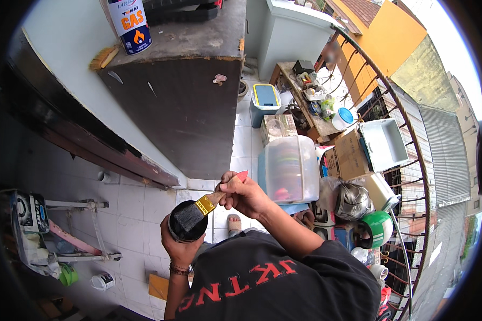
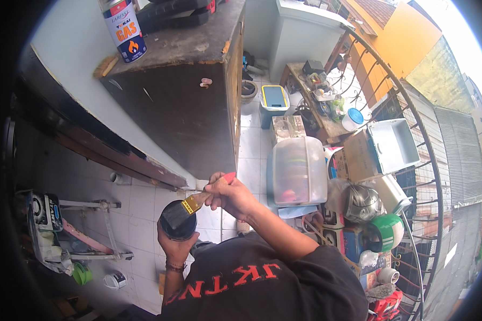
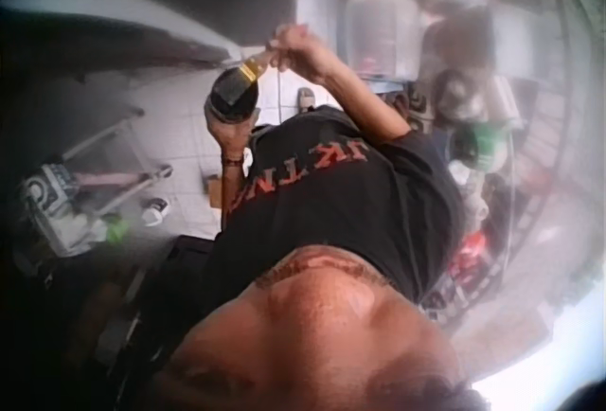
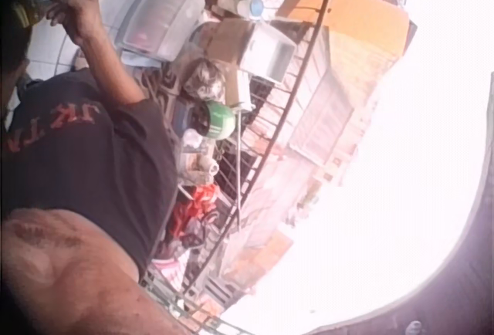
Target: The person paints a door frame with black paint using a brush. They repeatedly dip the brush into a paint can and apply paint to the vertical and horizontal sections of the frame.
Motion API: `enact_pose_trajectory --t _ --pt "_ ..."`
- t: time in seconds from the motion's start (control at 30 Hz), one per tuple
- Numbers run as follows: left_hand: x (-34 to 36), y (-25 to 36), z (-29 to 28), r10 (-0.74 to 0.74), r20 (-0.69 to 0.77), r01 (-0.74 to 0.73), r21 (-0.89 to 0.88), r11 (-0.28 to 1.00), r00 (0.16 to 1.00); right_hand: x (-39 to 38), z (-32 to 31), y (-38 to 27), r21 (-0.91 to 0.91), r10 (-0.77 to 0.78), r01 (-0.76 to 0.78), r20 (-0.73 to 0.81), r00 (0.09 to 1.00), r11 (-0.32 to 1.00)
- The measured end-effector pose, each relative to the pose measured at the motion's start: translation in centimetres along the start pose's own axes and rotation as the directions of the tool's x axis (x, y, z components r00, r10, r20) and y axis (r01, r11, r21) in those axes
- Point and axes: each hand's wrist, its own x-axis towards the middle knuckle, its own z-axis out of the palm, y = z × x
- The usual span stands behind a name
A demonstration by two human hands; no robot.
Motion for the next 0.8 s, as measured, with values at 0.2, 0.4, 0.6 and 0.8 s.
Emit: enact_pose_trajectory --t 0.2,0.4,0.6,0.8 --pt "-0.8 -0.9 -0.4 -0.056 -0.022 0.056 -0.005 0.998 0.998 0.2 0.4 0.0 -0.042 0.029 -0.027 0.031 0.999 0.999" --pt "-0.9 -0.4 -0.6 -0.060 -0.009 0.060 0.008 0.998 0.998 0.2 0.7 0.3 -0.067 0.026 -0.024 0.030 0.999 0.997" --pt "-1.0 -0.1 -0.6 -0.073 -0.011 0.073 -0.011 0.997 0.997 -0.1 0.8 0.6 -0.110 0.029 -0.026 0.025 0.999 0.994" --pt "-0.8 -0.3 -0.5 -0.097 0.012 0.098 -0.034 0.995 0.995 -0.1 1.0 0.3 -0.123 0.032 -0.028 0.032 0.999 0.992"
